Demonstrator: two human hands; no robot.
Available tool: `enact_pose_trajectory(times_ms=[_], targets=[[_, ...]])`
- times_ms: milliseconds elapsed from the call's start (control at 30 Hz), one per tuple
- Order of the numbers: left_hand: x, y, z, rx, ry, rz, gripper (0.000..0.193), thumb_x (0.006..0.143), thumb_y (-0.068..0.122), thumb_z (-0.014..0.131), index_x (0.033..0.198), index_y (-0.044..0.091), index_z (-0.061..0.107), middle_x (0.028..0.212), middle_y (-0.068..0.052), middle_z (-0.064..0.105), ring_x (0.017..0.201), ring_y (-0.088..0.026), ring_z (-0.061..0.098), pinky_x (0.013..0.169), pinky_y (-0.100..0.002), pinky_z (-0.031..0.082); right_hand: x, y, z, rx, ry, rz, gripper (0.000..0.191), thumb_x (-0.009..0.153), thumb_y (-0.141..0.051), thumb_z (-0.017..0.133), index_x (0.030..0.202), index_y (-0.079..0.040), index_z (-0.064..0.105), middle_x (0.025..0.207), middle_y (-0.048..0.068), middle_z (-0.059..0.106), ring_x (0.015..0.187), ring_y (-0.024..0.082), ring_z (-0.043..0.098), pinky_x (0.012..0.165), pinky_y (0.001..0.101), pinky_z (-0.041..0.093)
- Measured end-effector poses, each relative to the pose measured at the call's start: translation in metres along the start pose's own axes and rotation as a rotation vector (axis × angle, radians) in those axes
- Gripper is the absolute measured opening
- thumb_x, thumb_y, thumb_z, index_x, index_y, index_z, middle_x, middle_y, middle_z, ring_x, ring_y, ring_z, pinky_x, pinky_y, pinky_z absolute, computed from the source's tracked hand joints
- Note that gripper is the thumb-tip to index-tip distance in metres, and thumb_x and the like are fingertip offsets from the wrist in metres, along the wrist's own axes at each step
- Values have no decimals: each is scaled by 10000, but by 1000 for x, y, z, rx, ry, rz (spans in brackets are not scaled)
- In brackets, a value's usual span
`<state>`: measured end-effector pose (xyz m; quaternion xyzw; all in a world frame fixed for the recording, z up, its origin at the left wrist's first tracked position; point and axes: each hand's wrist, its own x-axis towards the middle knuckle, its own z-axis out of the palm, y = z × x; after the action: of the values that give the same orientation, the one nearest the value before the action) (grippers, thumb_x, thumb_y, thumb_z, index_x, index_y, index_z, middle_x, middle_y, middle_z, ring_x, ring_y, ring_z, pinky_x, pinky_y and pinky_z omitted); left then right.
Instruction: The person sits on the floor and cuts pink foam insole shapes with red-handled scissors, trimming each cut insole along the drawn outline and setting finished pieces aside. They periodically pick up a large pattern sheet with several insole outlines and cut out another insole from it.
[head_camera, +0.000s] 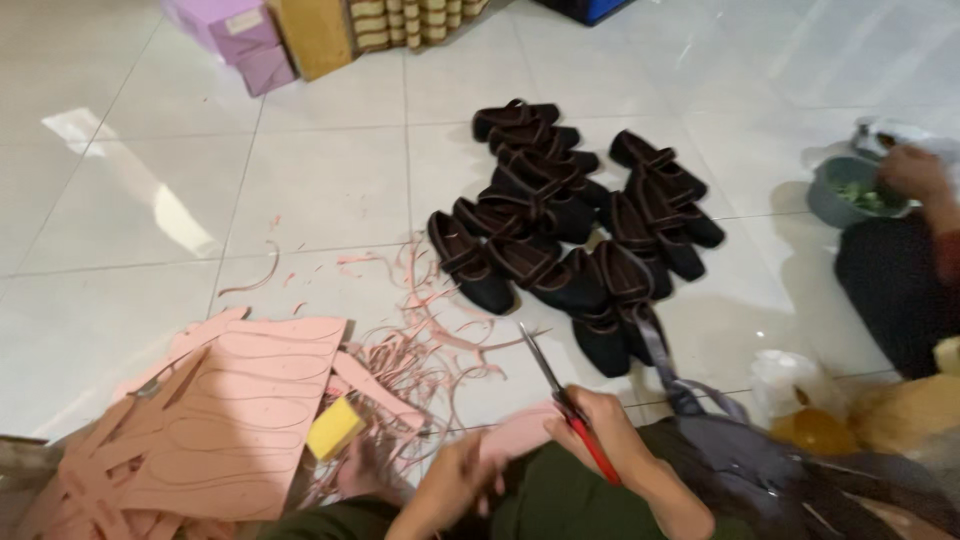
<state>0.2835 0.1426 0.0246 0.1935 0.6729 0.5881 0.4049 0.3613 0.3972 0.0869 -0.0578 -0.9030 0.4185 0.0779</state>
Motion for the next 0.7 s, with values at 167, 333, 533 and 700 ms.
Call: enact_pose_trajectory(times_ms=[167, 333, 533, 700], targets=[[-12, -8, 89, -17, 112, 56, 298, 933, 278, 634, 1195, 137, 641, 706, 0, 696, 579, -111, 594, 566, -265, 452, -93, 48, -56, 584, -140, 367, 191, 797, -169, 782, 845, -46, 644, 631, 30, 615, 531, 122, 561, 478, 322, 444], [-25, 0, 102, 73, 646, 285, 302, 912, 306, 657, 1175, 159, 645, 720, 7, 690, 638, -129, 593, 640, -294, 434, -134, 79, -66, 653, -243, 438, 229, 785, -140, 789, 917, -36, 634, 670, 57, 633, 558, 150, 587, 517, 340, 467], [-50, 14, 61, 176, 1174, 414, 308, 886, 338, 684, 1152, 186, 650, 737, 16, 683, 708, -150, 590, 729, -328, 413, -141, 91, -64, 685, -300, 474, 305, 770, -104, 798, 1004, -23, 621, 718, 89, 655, 590, 184, 618, 563, 362, 496], [-56, 11, 58, 216, 1223, 453, 314, 865, 366, 707, 1132, 209, 654, 751, 24, 677, 766, -167, 589, 803, -356, 395, -147, 87, -85, 702, -237, 498, 379, 757, -74, 806, 1077, -13, 611, 757, 115, 673, 616, 212, 644, 602, 380, 519]])
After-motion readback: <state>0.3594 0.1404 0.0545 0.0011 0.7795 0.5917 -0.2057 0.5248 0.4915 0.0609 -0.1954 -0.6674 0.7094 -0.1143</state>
